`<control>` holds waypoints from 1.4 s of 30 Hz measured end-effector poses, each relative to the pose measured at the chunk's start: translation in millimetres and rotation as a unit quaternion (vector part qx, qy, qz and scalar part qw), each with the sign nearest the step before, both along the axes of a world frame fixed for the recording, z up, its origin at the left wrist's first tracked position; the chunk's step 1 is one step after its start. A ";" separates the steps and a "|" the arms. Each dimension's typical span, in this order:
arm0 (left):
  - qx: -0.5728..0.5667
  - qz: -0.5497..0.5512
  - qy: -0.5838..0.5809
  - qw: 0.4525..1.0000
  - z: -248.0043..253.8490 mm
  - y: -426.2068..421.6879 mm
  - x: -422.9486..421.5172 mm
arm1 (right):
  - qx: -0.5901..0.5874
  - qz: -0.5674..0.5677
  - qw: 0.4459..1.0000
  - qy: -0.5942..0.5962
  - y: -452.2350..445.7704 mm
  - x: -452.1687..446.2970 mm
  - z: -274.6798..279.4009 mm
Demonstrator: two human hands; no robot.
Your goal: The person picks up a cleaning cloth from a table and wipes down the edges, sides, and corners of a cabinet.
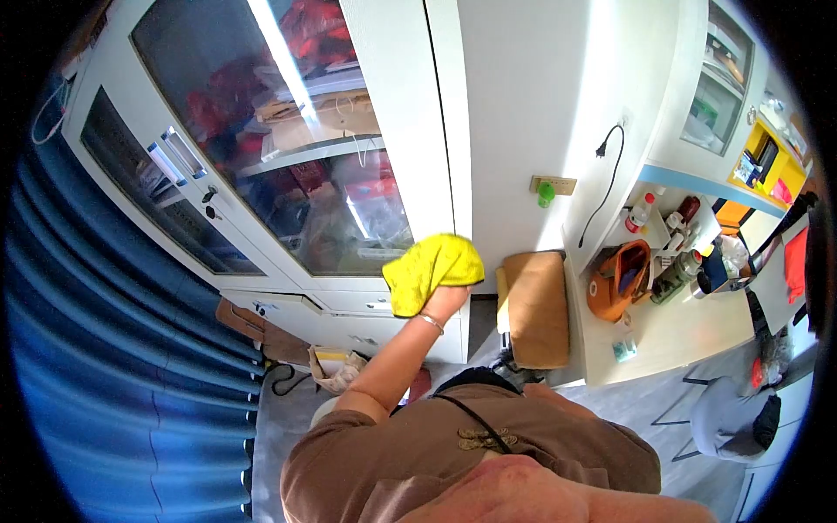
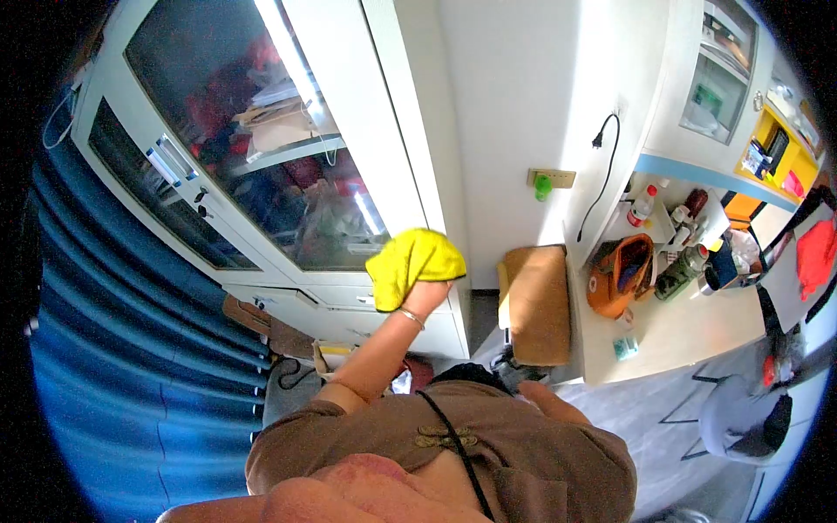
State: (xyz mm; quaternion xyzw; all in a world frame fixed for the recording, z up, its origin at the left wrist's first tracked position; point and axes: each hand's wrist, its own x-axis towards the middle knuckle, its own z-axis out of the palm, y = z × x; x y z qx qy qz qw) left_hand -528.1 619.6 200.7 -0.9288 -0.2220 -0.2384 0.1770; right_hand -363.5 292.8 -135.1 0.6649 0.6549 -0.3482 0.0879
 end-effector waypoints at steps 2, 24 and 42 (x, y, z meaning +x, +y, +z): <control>0.026 0.035 0.074 0.996 -8.0 -10.9 -6.7 | 0.000 0.000 1.000 -0.001 -1.8 0.3 -2.6; 0.080 -0.113 -0.328 0.934 250.0 -11.4 17.8 | -0.011 0.024 1.000 -0.010 7.9 8.3 -4.3; 0.014 -0.028 -0.031 0.999 -14.5 -6.9 -0.4 | -0.005 0.030 0.999 -0.021 0.6 -1.3 -13.9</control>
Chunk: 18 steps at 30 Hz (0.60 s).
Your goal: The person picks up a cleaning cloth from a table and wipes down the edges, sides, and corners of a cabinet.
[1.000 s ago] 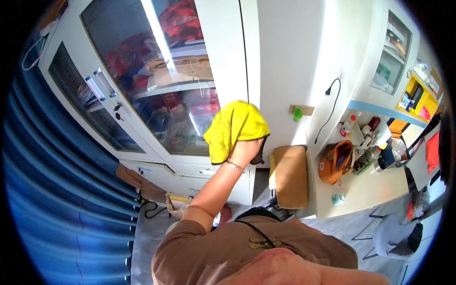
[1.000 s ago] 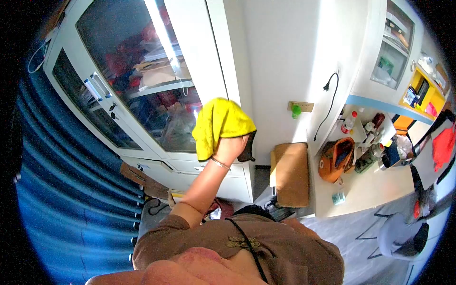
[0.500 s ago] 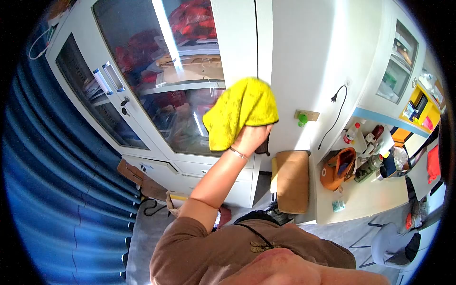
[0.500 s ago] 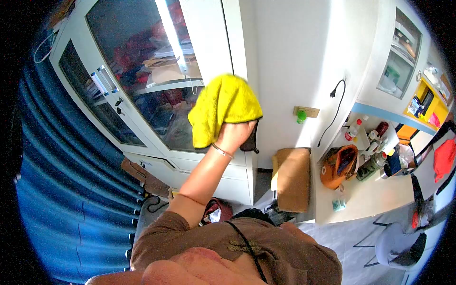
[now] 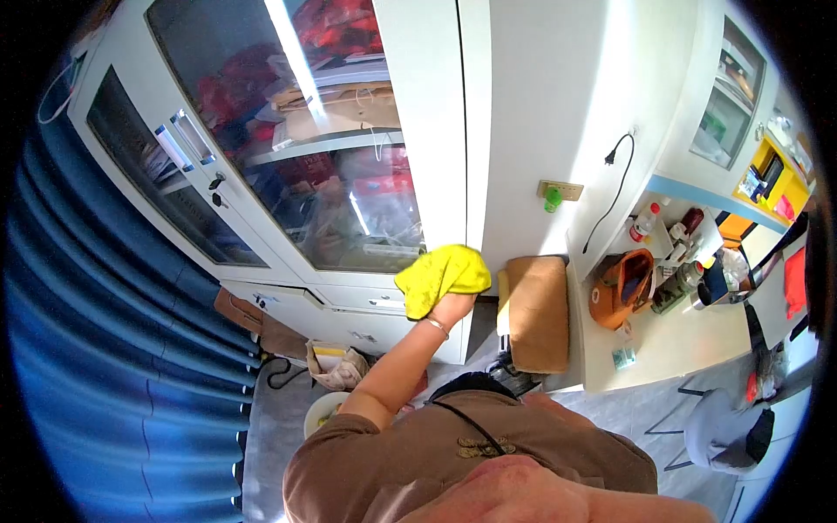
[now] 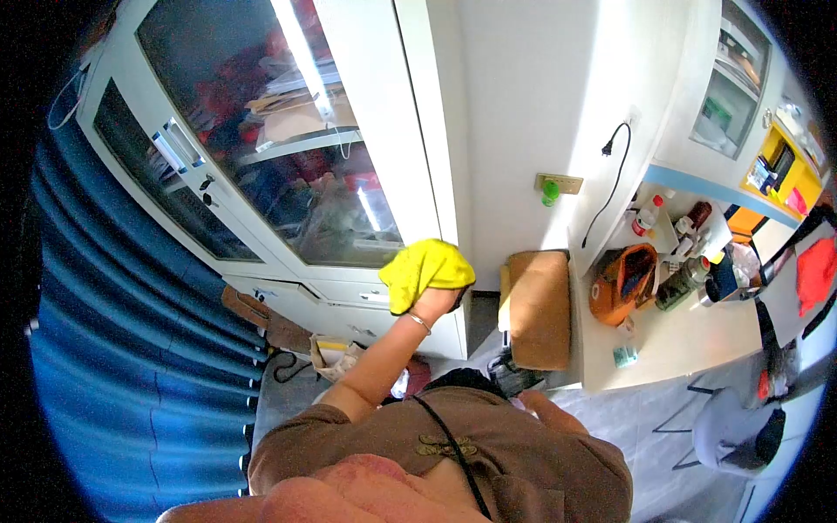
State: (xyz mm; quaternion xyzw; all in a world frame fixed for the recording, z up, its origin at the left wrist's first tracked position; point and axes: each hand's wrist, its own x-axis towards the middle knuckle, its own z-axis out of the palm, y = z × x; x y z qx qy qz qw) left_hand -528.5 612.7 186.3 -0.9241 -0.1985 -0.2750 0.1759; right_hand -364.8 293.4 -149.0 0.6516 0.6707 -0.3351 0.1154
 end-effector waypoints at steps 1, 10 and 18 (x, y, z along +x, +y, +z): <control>0.011 -0.007 -0.045 0.999 27.3 -2.9 -0.3 | 0.000 0.000 1.000 0.001 -0.4 -0.9 0.3; 0.028 -0.092 -0.249 0.964 209.7 -4.7 11.4 | 0.002 0.005 1.000 0.000 -1.2 -5.6 -0.5; 0.071 -0.073 -0.248 0.963 219.3 1.0 15.1 | 0.006 0.006 1.000 -0.004 -3.2 -4.9 -1.1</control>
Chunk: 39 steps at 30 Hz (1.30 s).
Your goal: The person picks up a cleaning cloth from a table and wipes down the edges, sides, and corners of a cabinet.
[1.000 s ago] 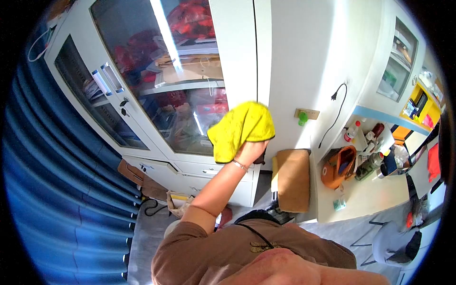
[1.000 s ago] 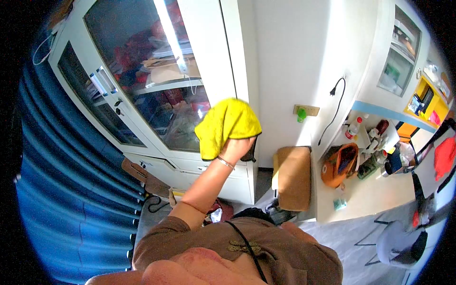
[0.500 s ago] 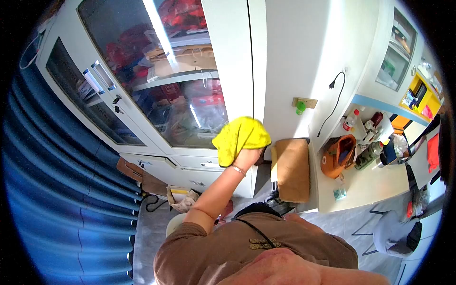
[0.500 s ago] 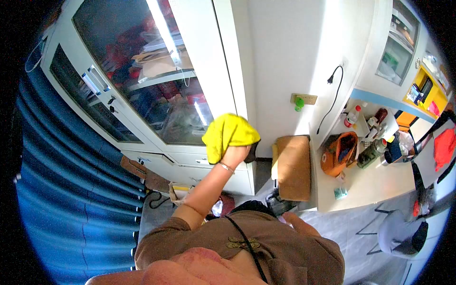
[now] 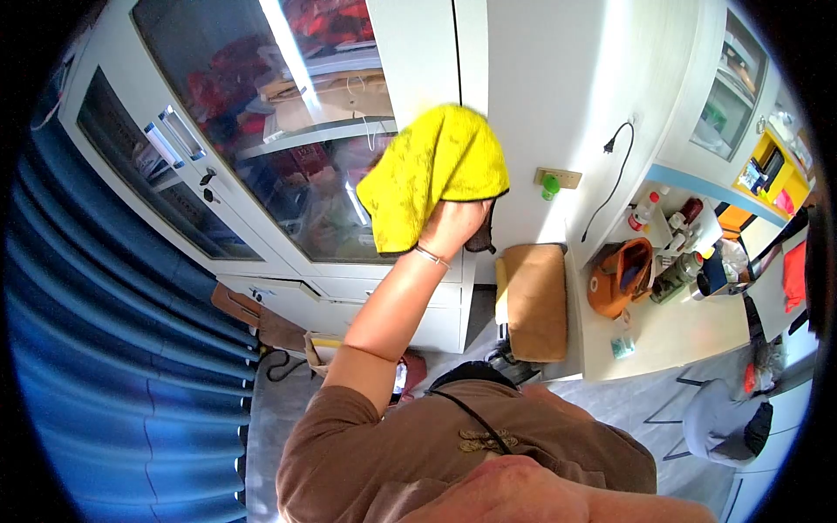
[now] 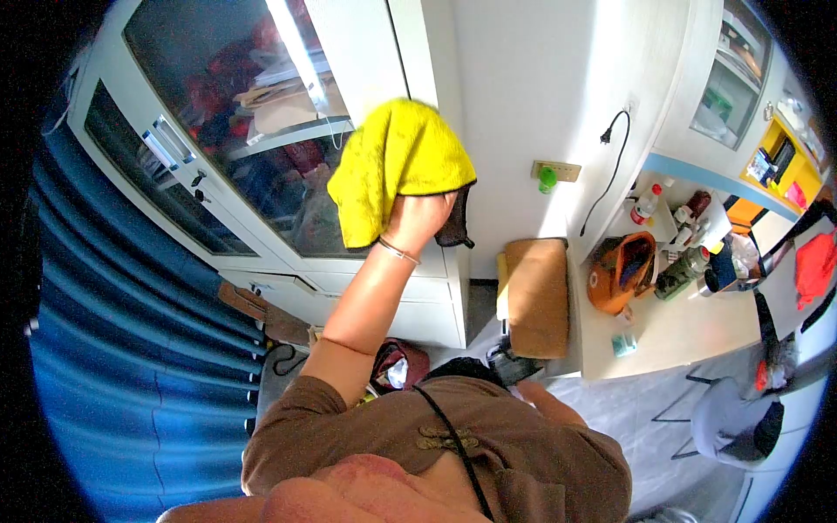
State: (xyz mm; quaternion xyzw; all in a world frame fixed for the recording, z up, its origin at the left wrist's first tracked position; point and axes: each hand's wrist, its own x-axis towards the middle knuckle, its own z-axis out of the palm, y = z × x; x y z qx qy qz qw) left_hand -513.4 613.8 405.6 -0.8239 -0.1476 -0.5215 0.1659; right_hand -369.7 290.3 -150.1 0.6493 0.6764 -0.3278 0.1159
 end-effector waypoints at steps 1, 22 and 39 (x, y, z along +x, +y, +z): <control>0.001 0.011 0.005 1.000 -14.7 2.3 0.1 | 0.000 0.000 1.000 -0.001 -0.7 0.1 -0.4; 0.001 0.138 0.324 0.936 -214.7 -7.1 -12.1 | -0.014 0.030 0.999 -0.038 8.0 -7.2 22.7; -0.025 0.011 0.046 0.999 -32.8 -0.4 3.9 | 0.005 -0.005 1.000 -0.022 -4.1 -7.3 2.7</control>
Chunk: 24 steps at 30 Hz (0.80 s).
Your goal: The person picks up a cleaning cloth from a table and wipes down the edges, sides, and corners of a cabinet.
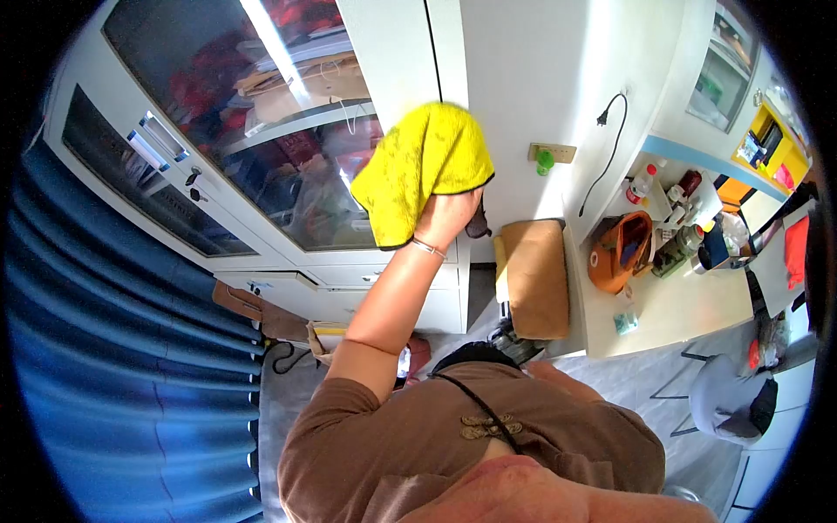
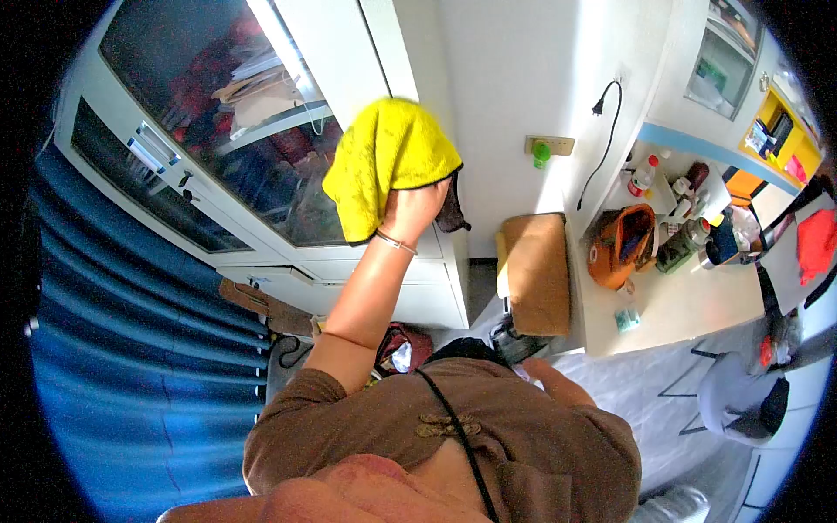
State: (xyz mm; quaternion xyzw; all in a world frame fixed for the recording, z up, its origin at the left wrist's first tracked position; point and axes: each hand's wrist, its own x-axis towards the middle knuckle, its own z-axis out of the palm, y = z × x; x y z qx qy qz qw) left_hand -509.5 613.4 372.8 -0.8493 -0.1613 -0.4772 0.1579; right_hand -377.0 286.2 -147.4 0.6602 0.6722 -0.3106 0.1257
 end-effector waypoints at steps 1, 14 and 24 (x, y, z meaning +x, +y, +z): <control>0.078 0.083 0.074 0.991 -19.5 3.7 -0.6 | 0.002 -0.004 1.000 -0.002 -1.5 1.6 -4.6; 0.062 0.115 0.388 0.912 -261.0 6.0 -23.3 | 0.083 -0.035 0.996 0.002 -5.8 13.9 -34.2; -0.058 0.069 0.210 0.973 -123.5 -7.4 -7.5 | -0.070 -0.066 0.995 -0.007 -4.3 -5.4 -6.1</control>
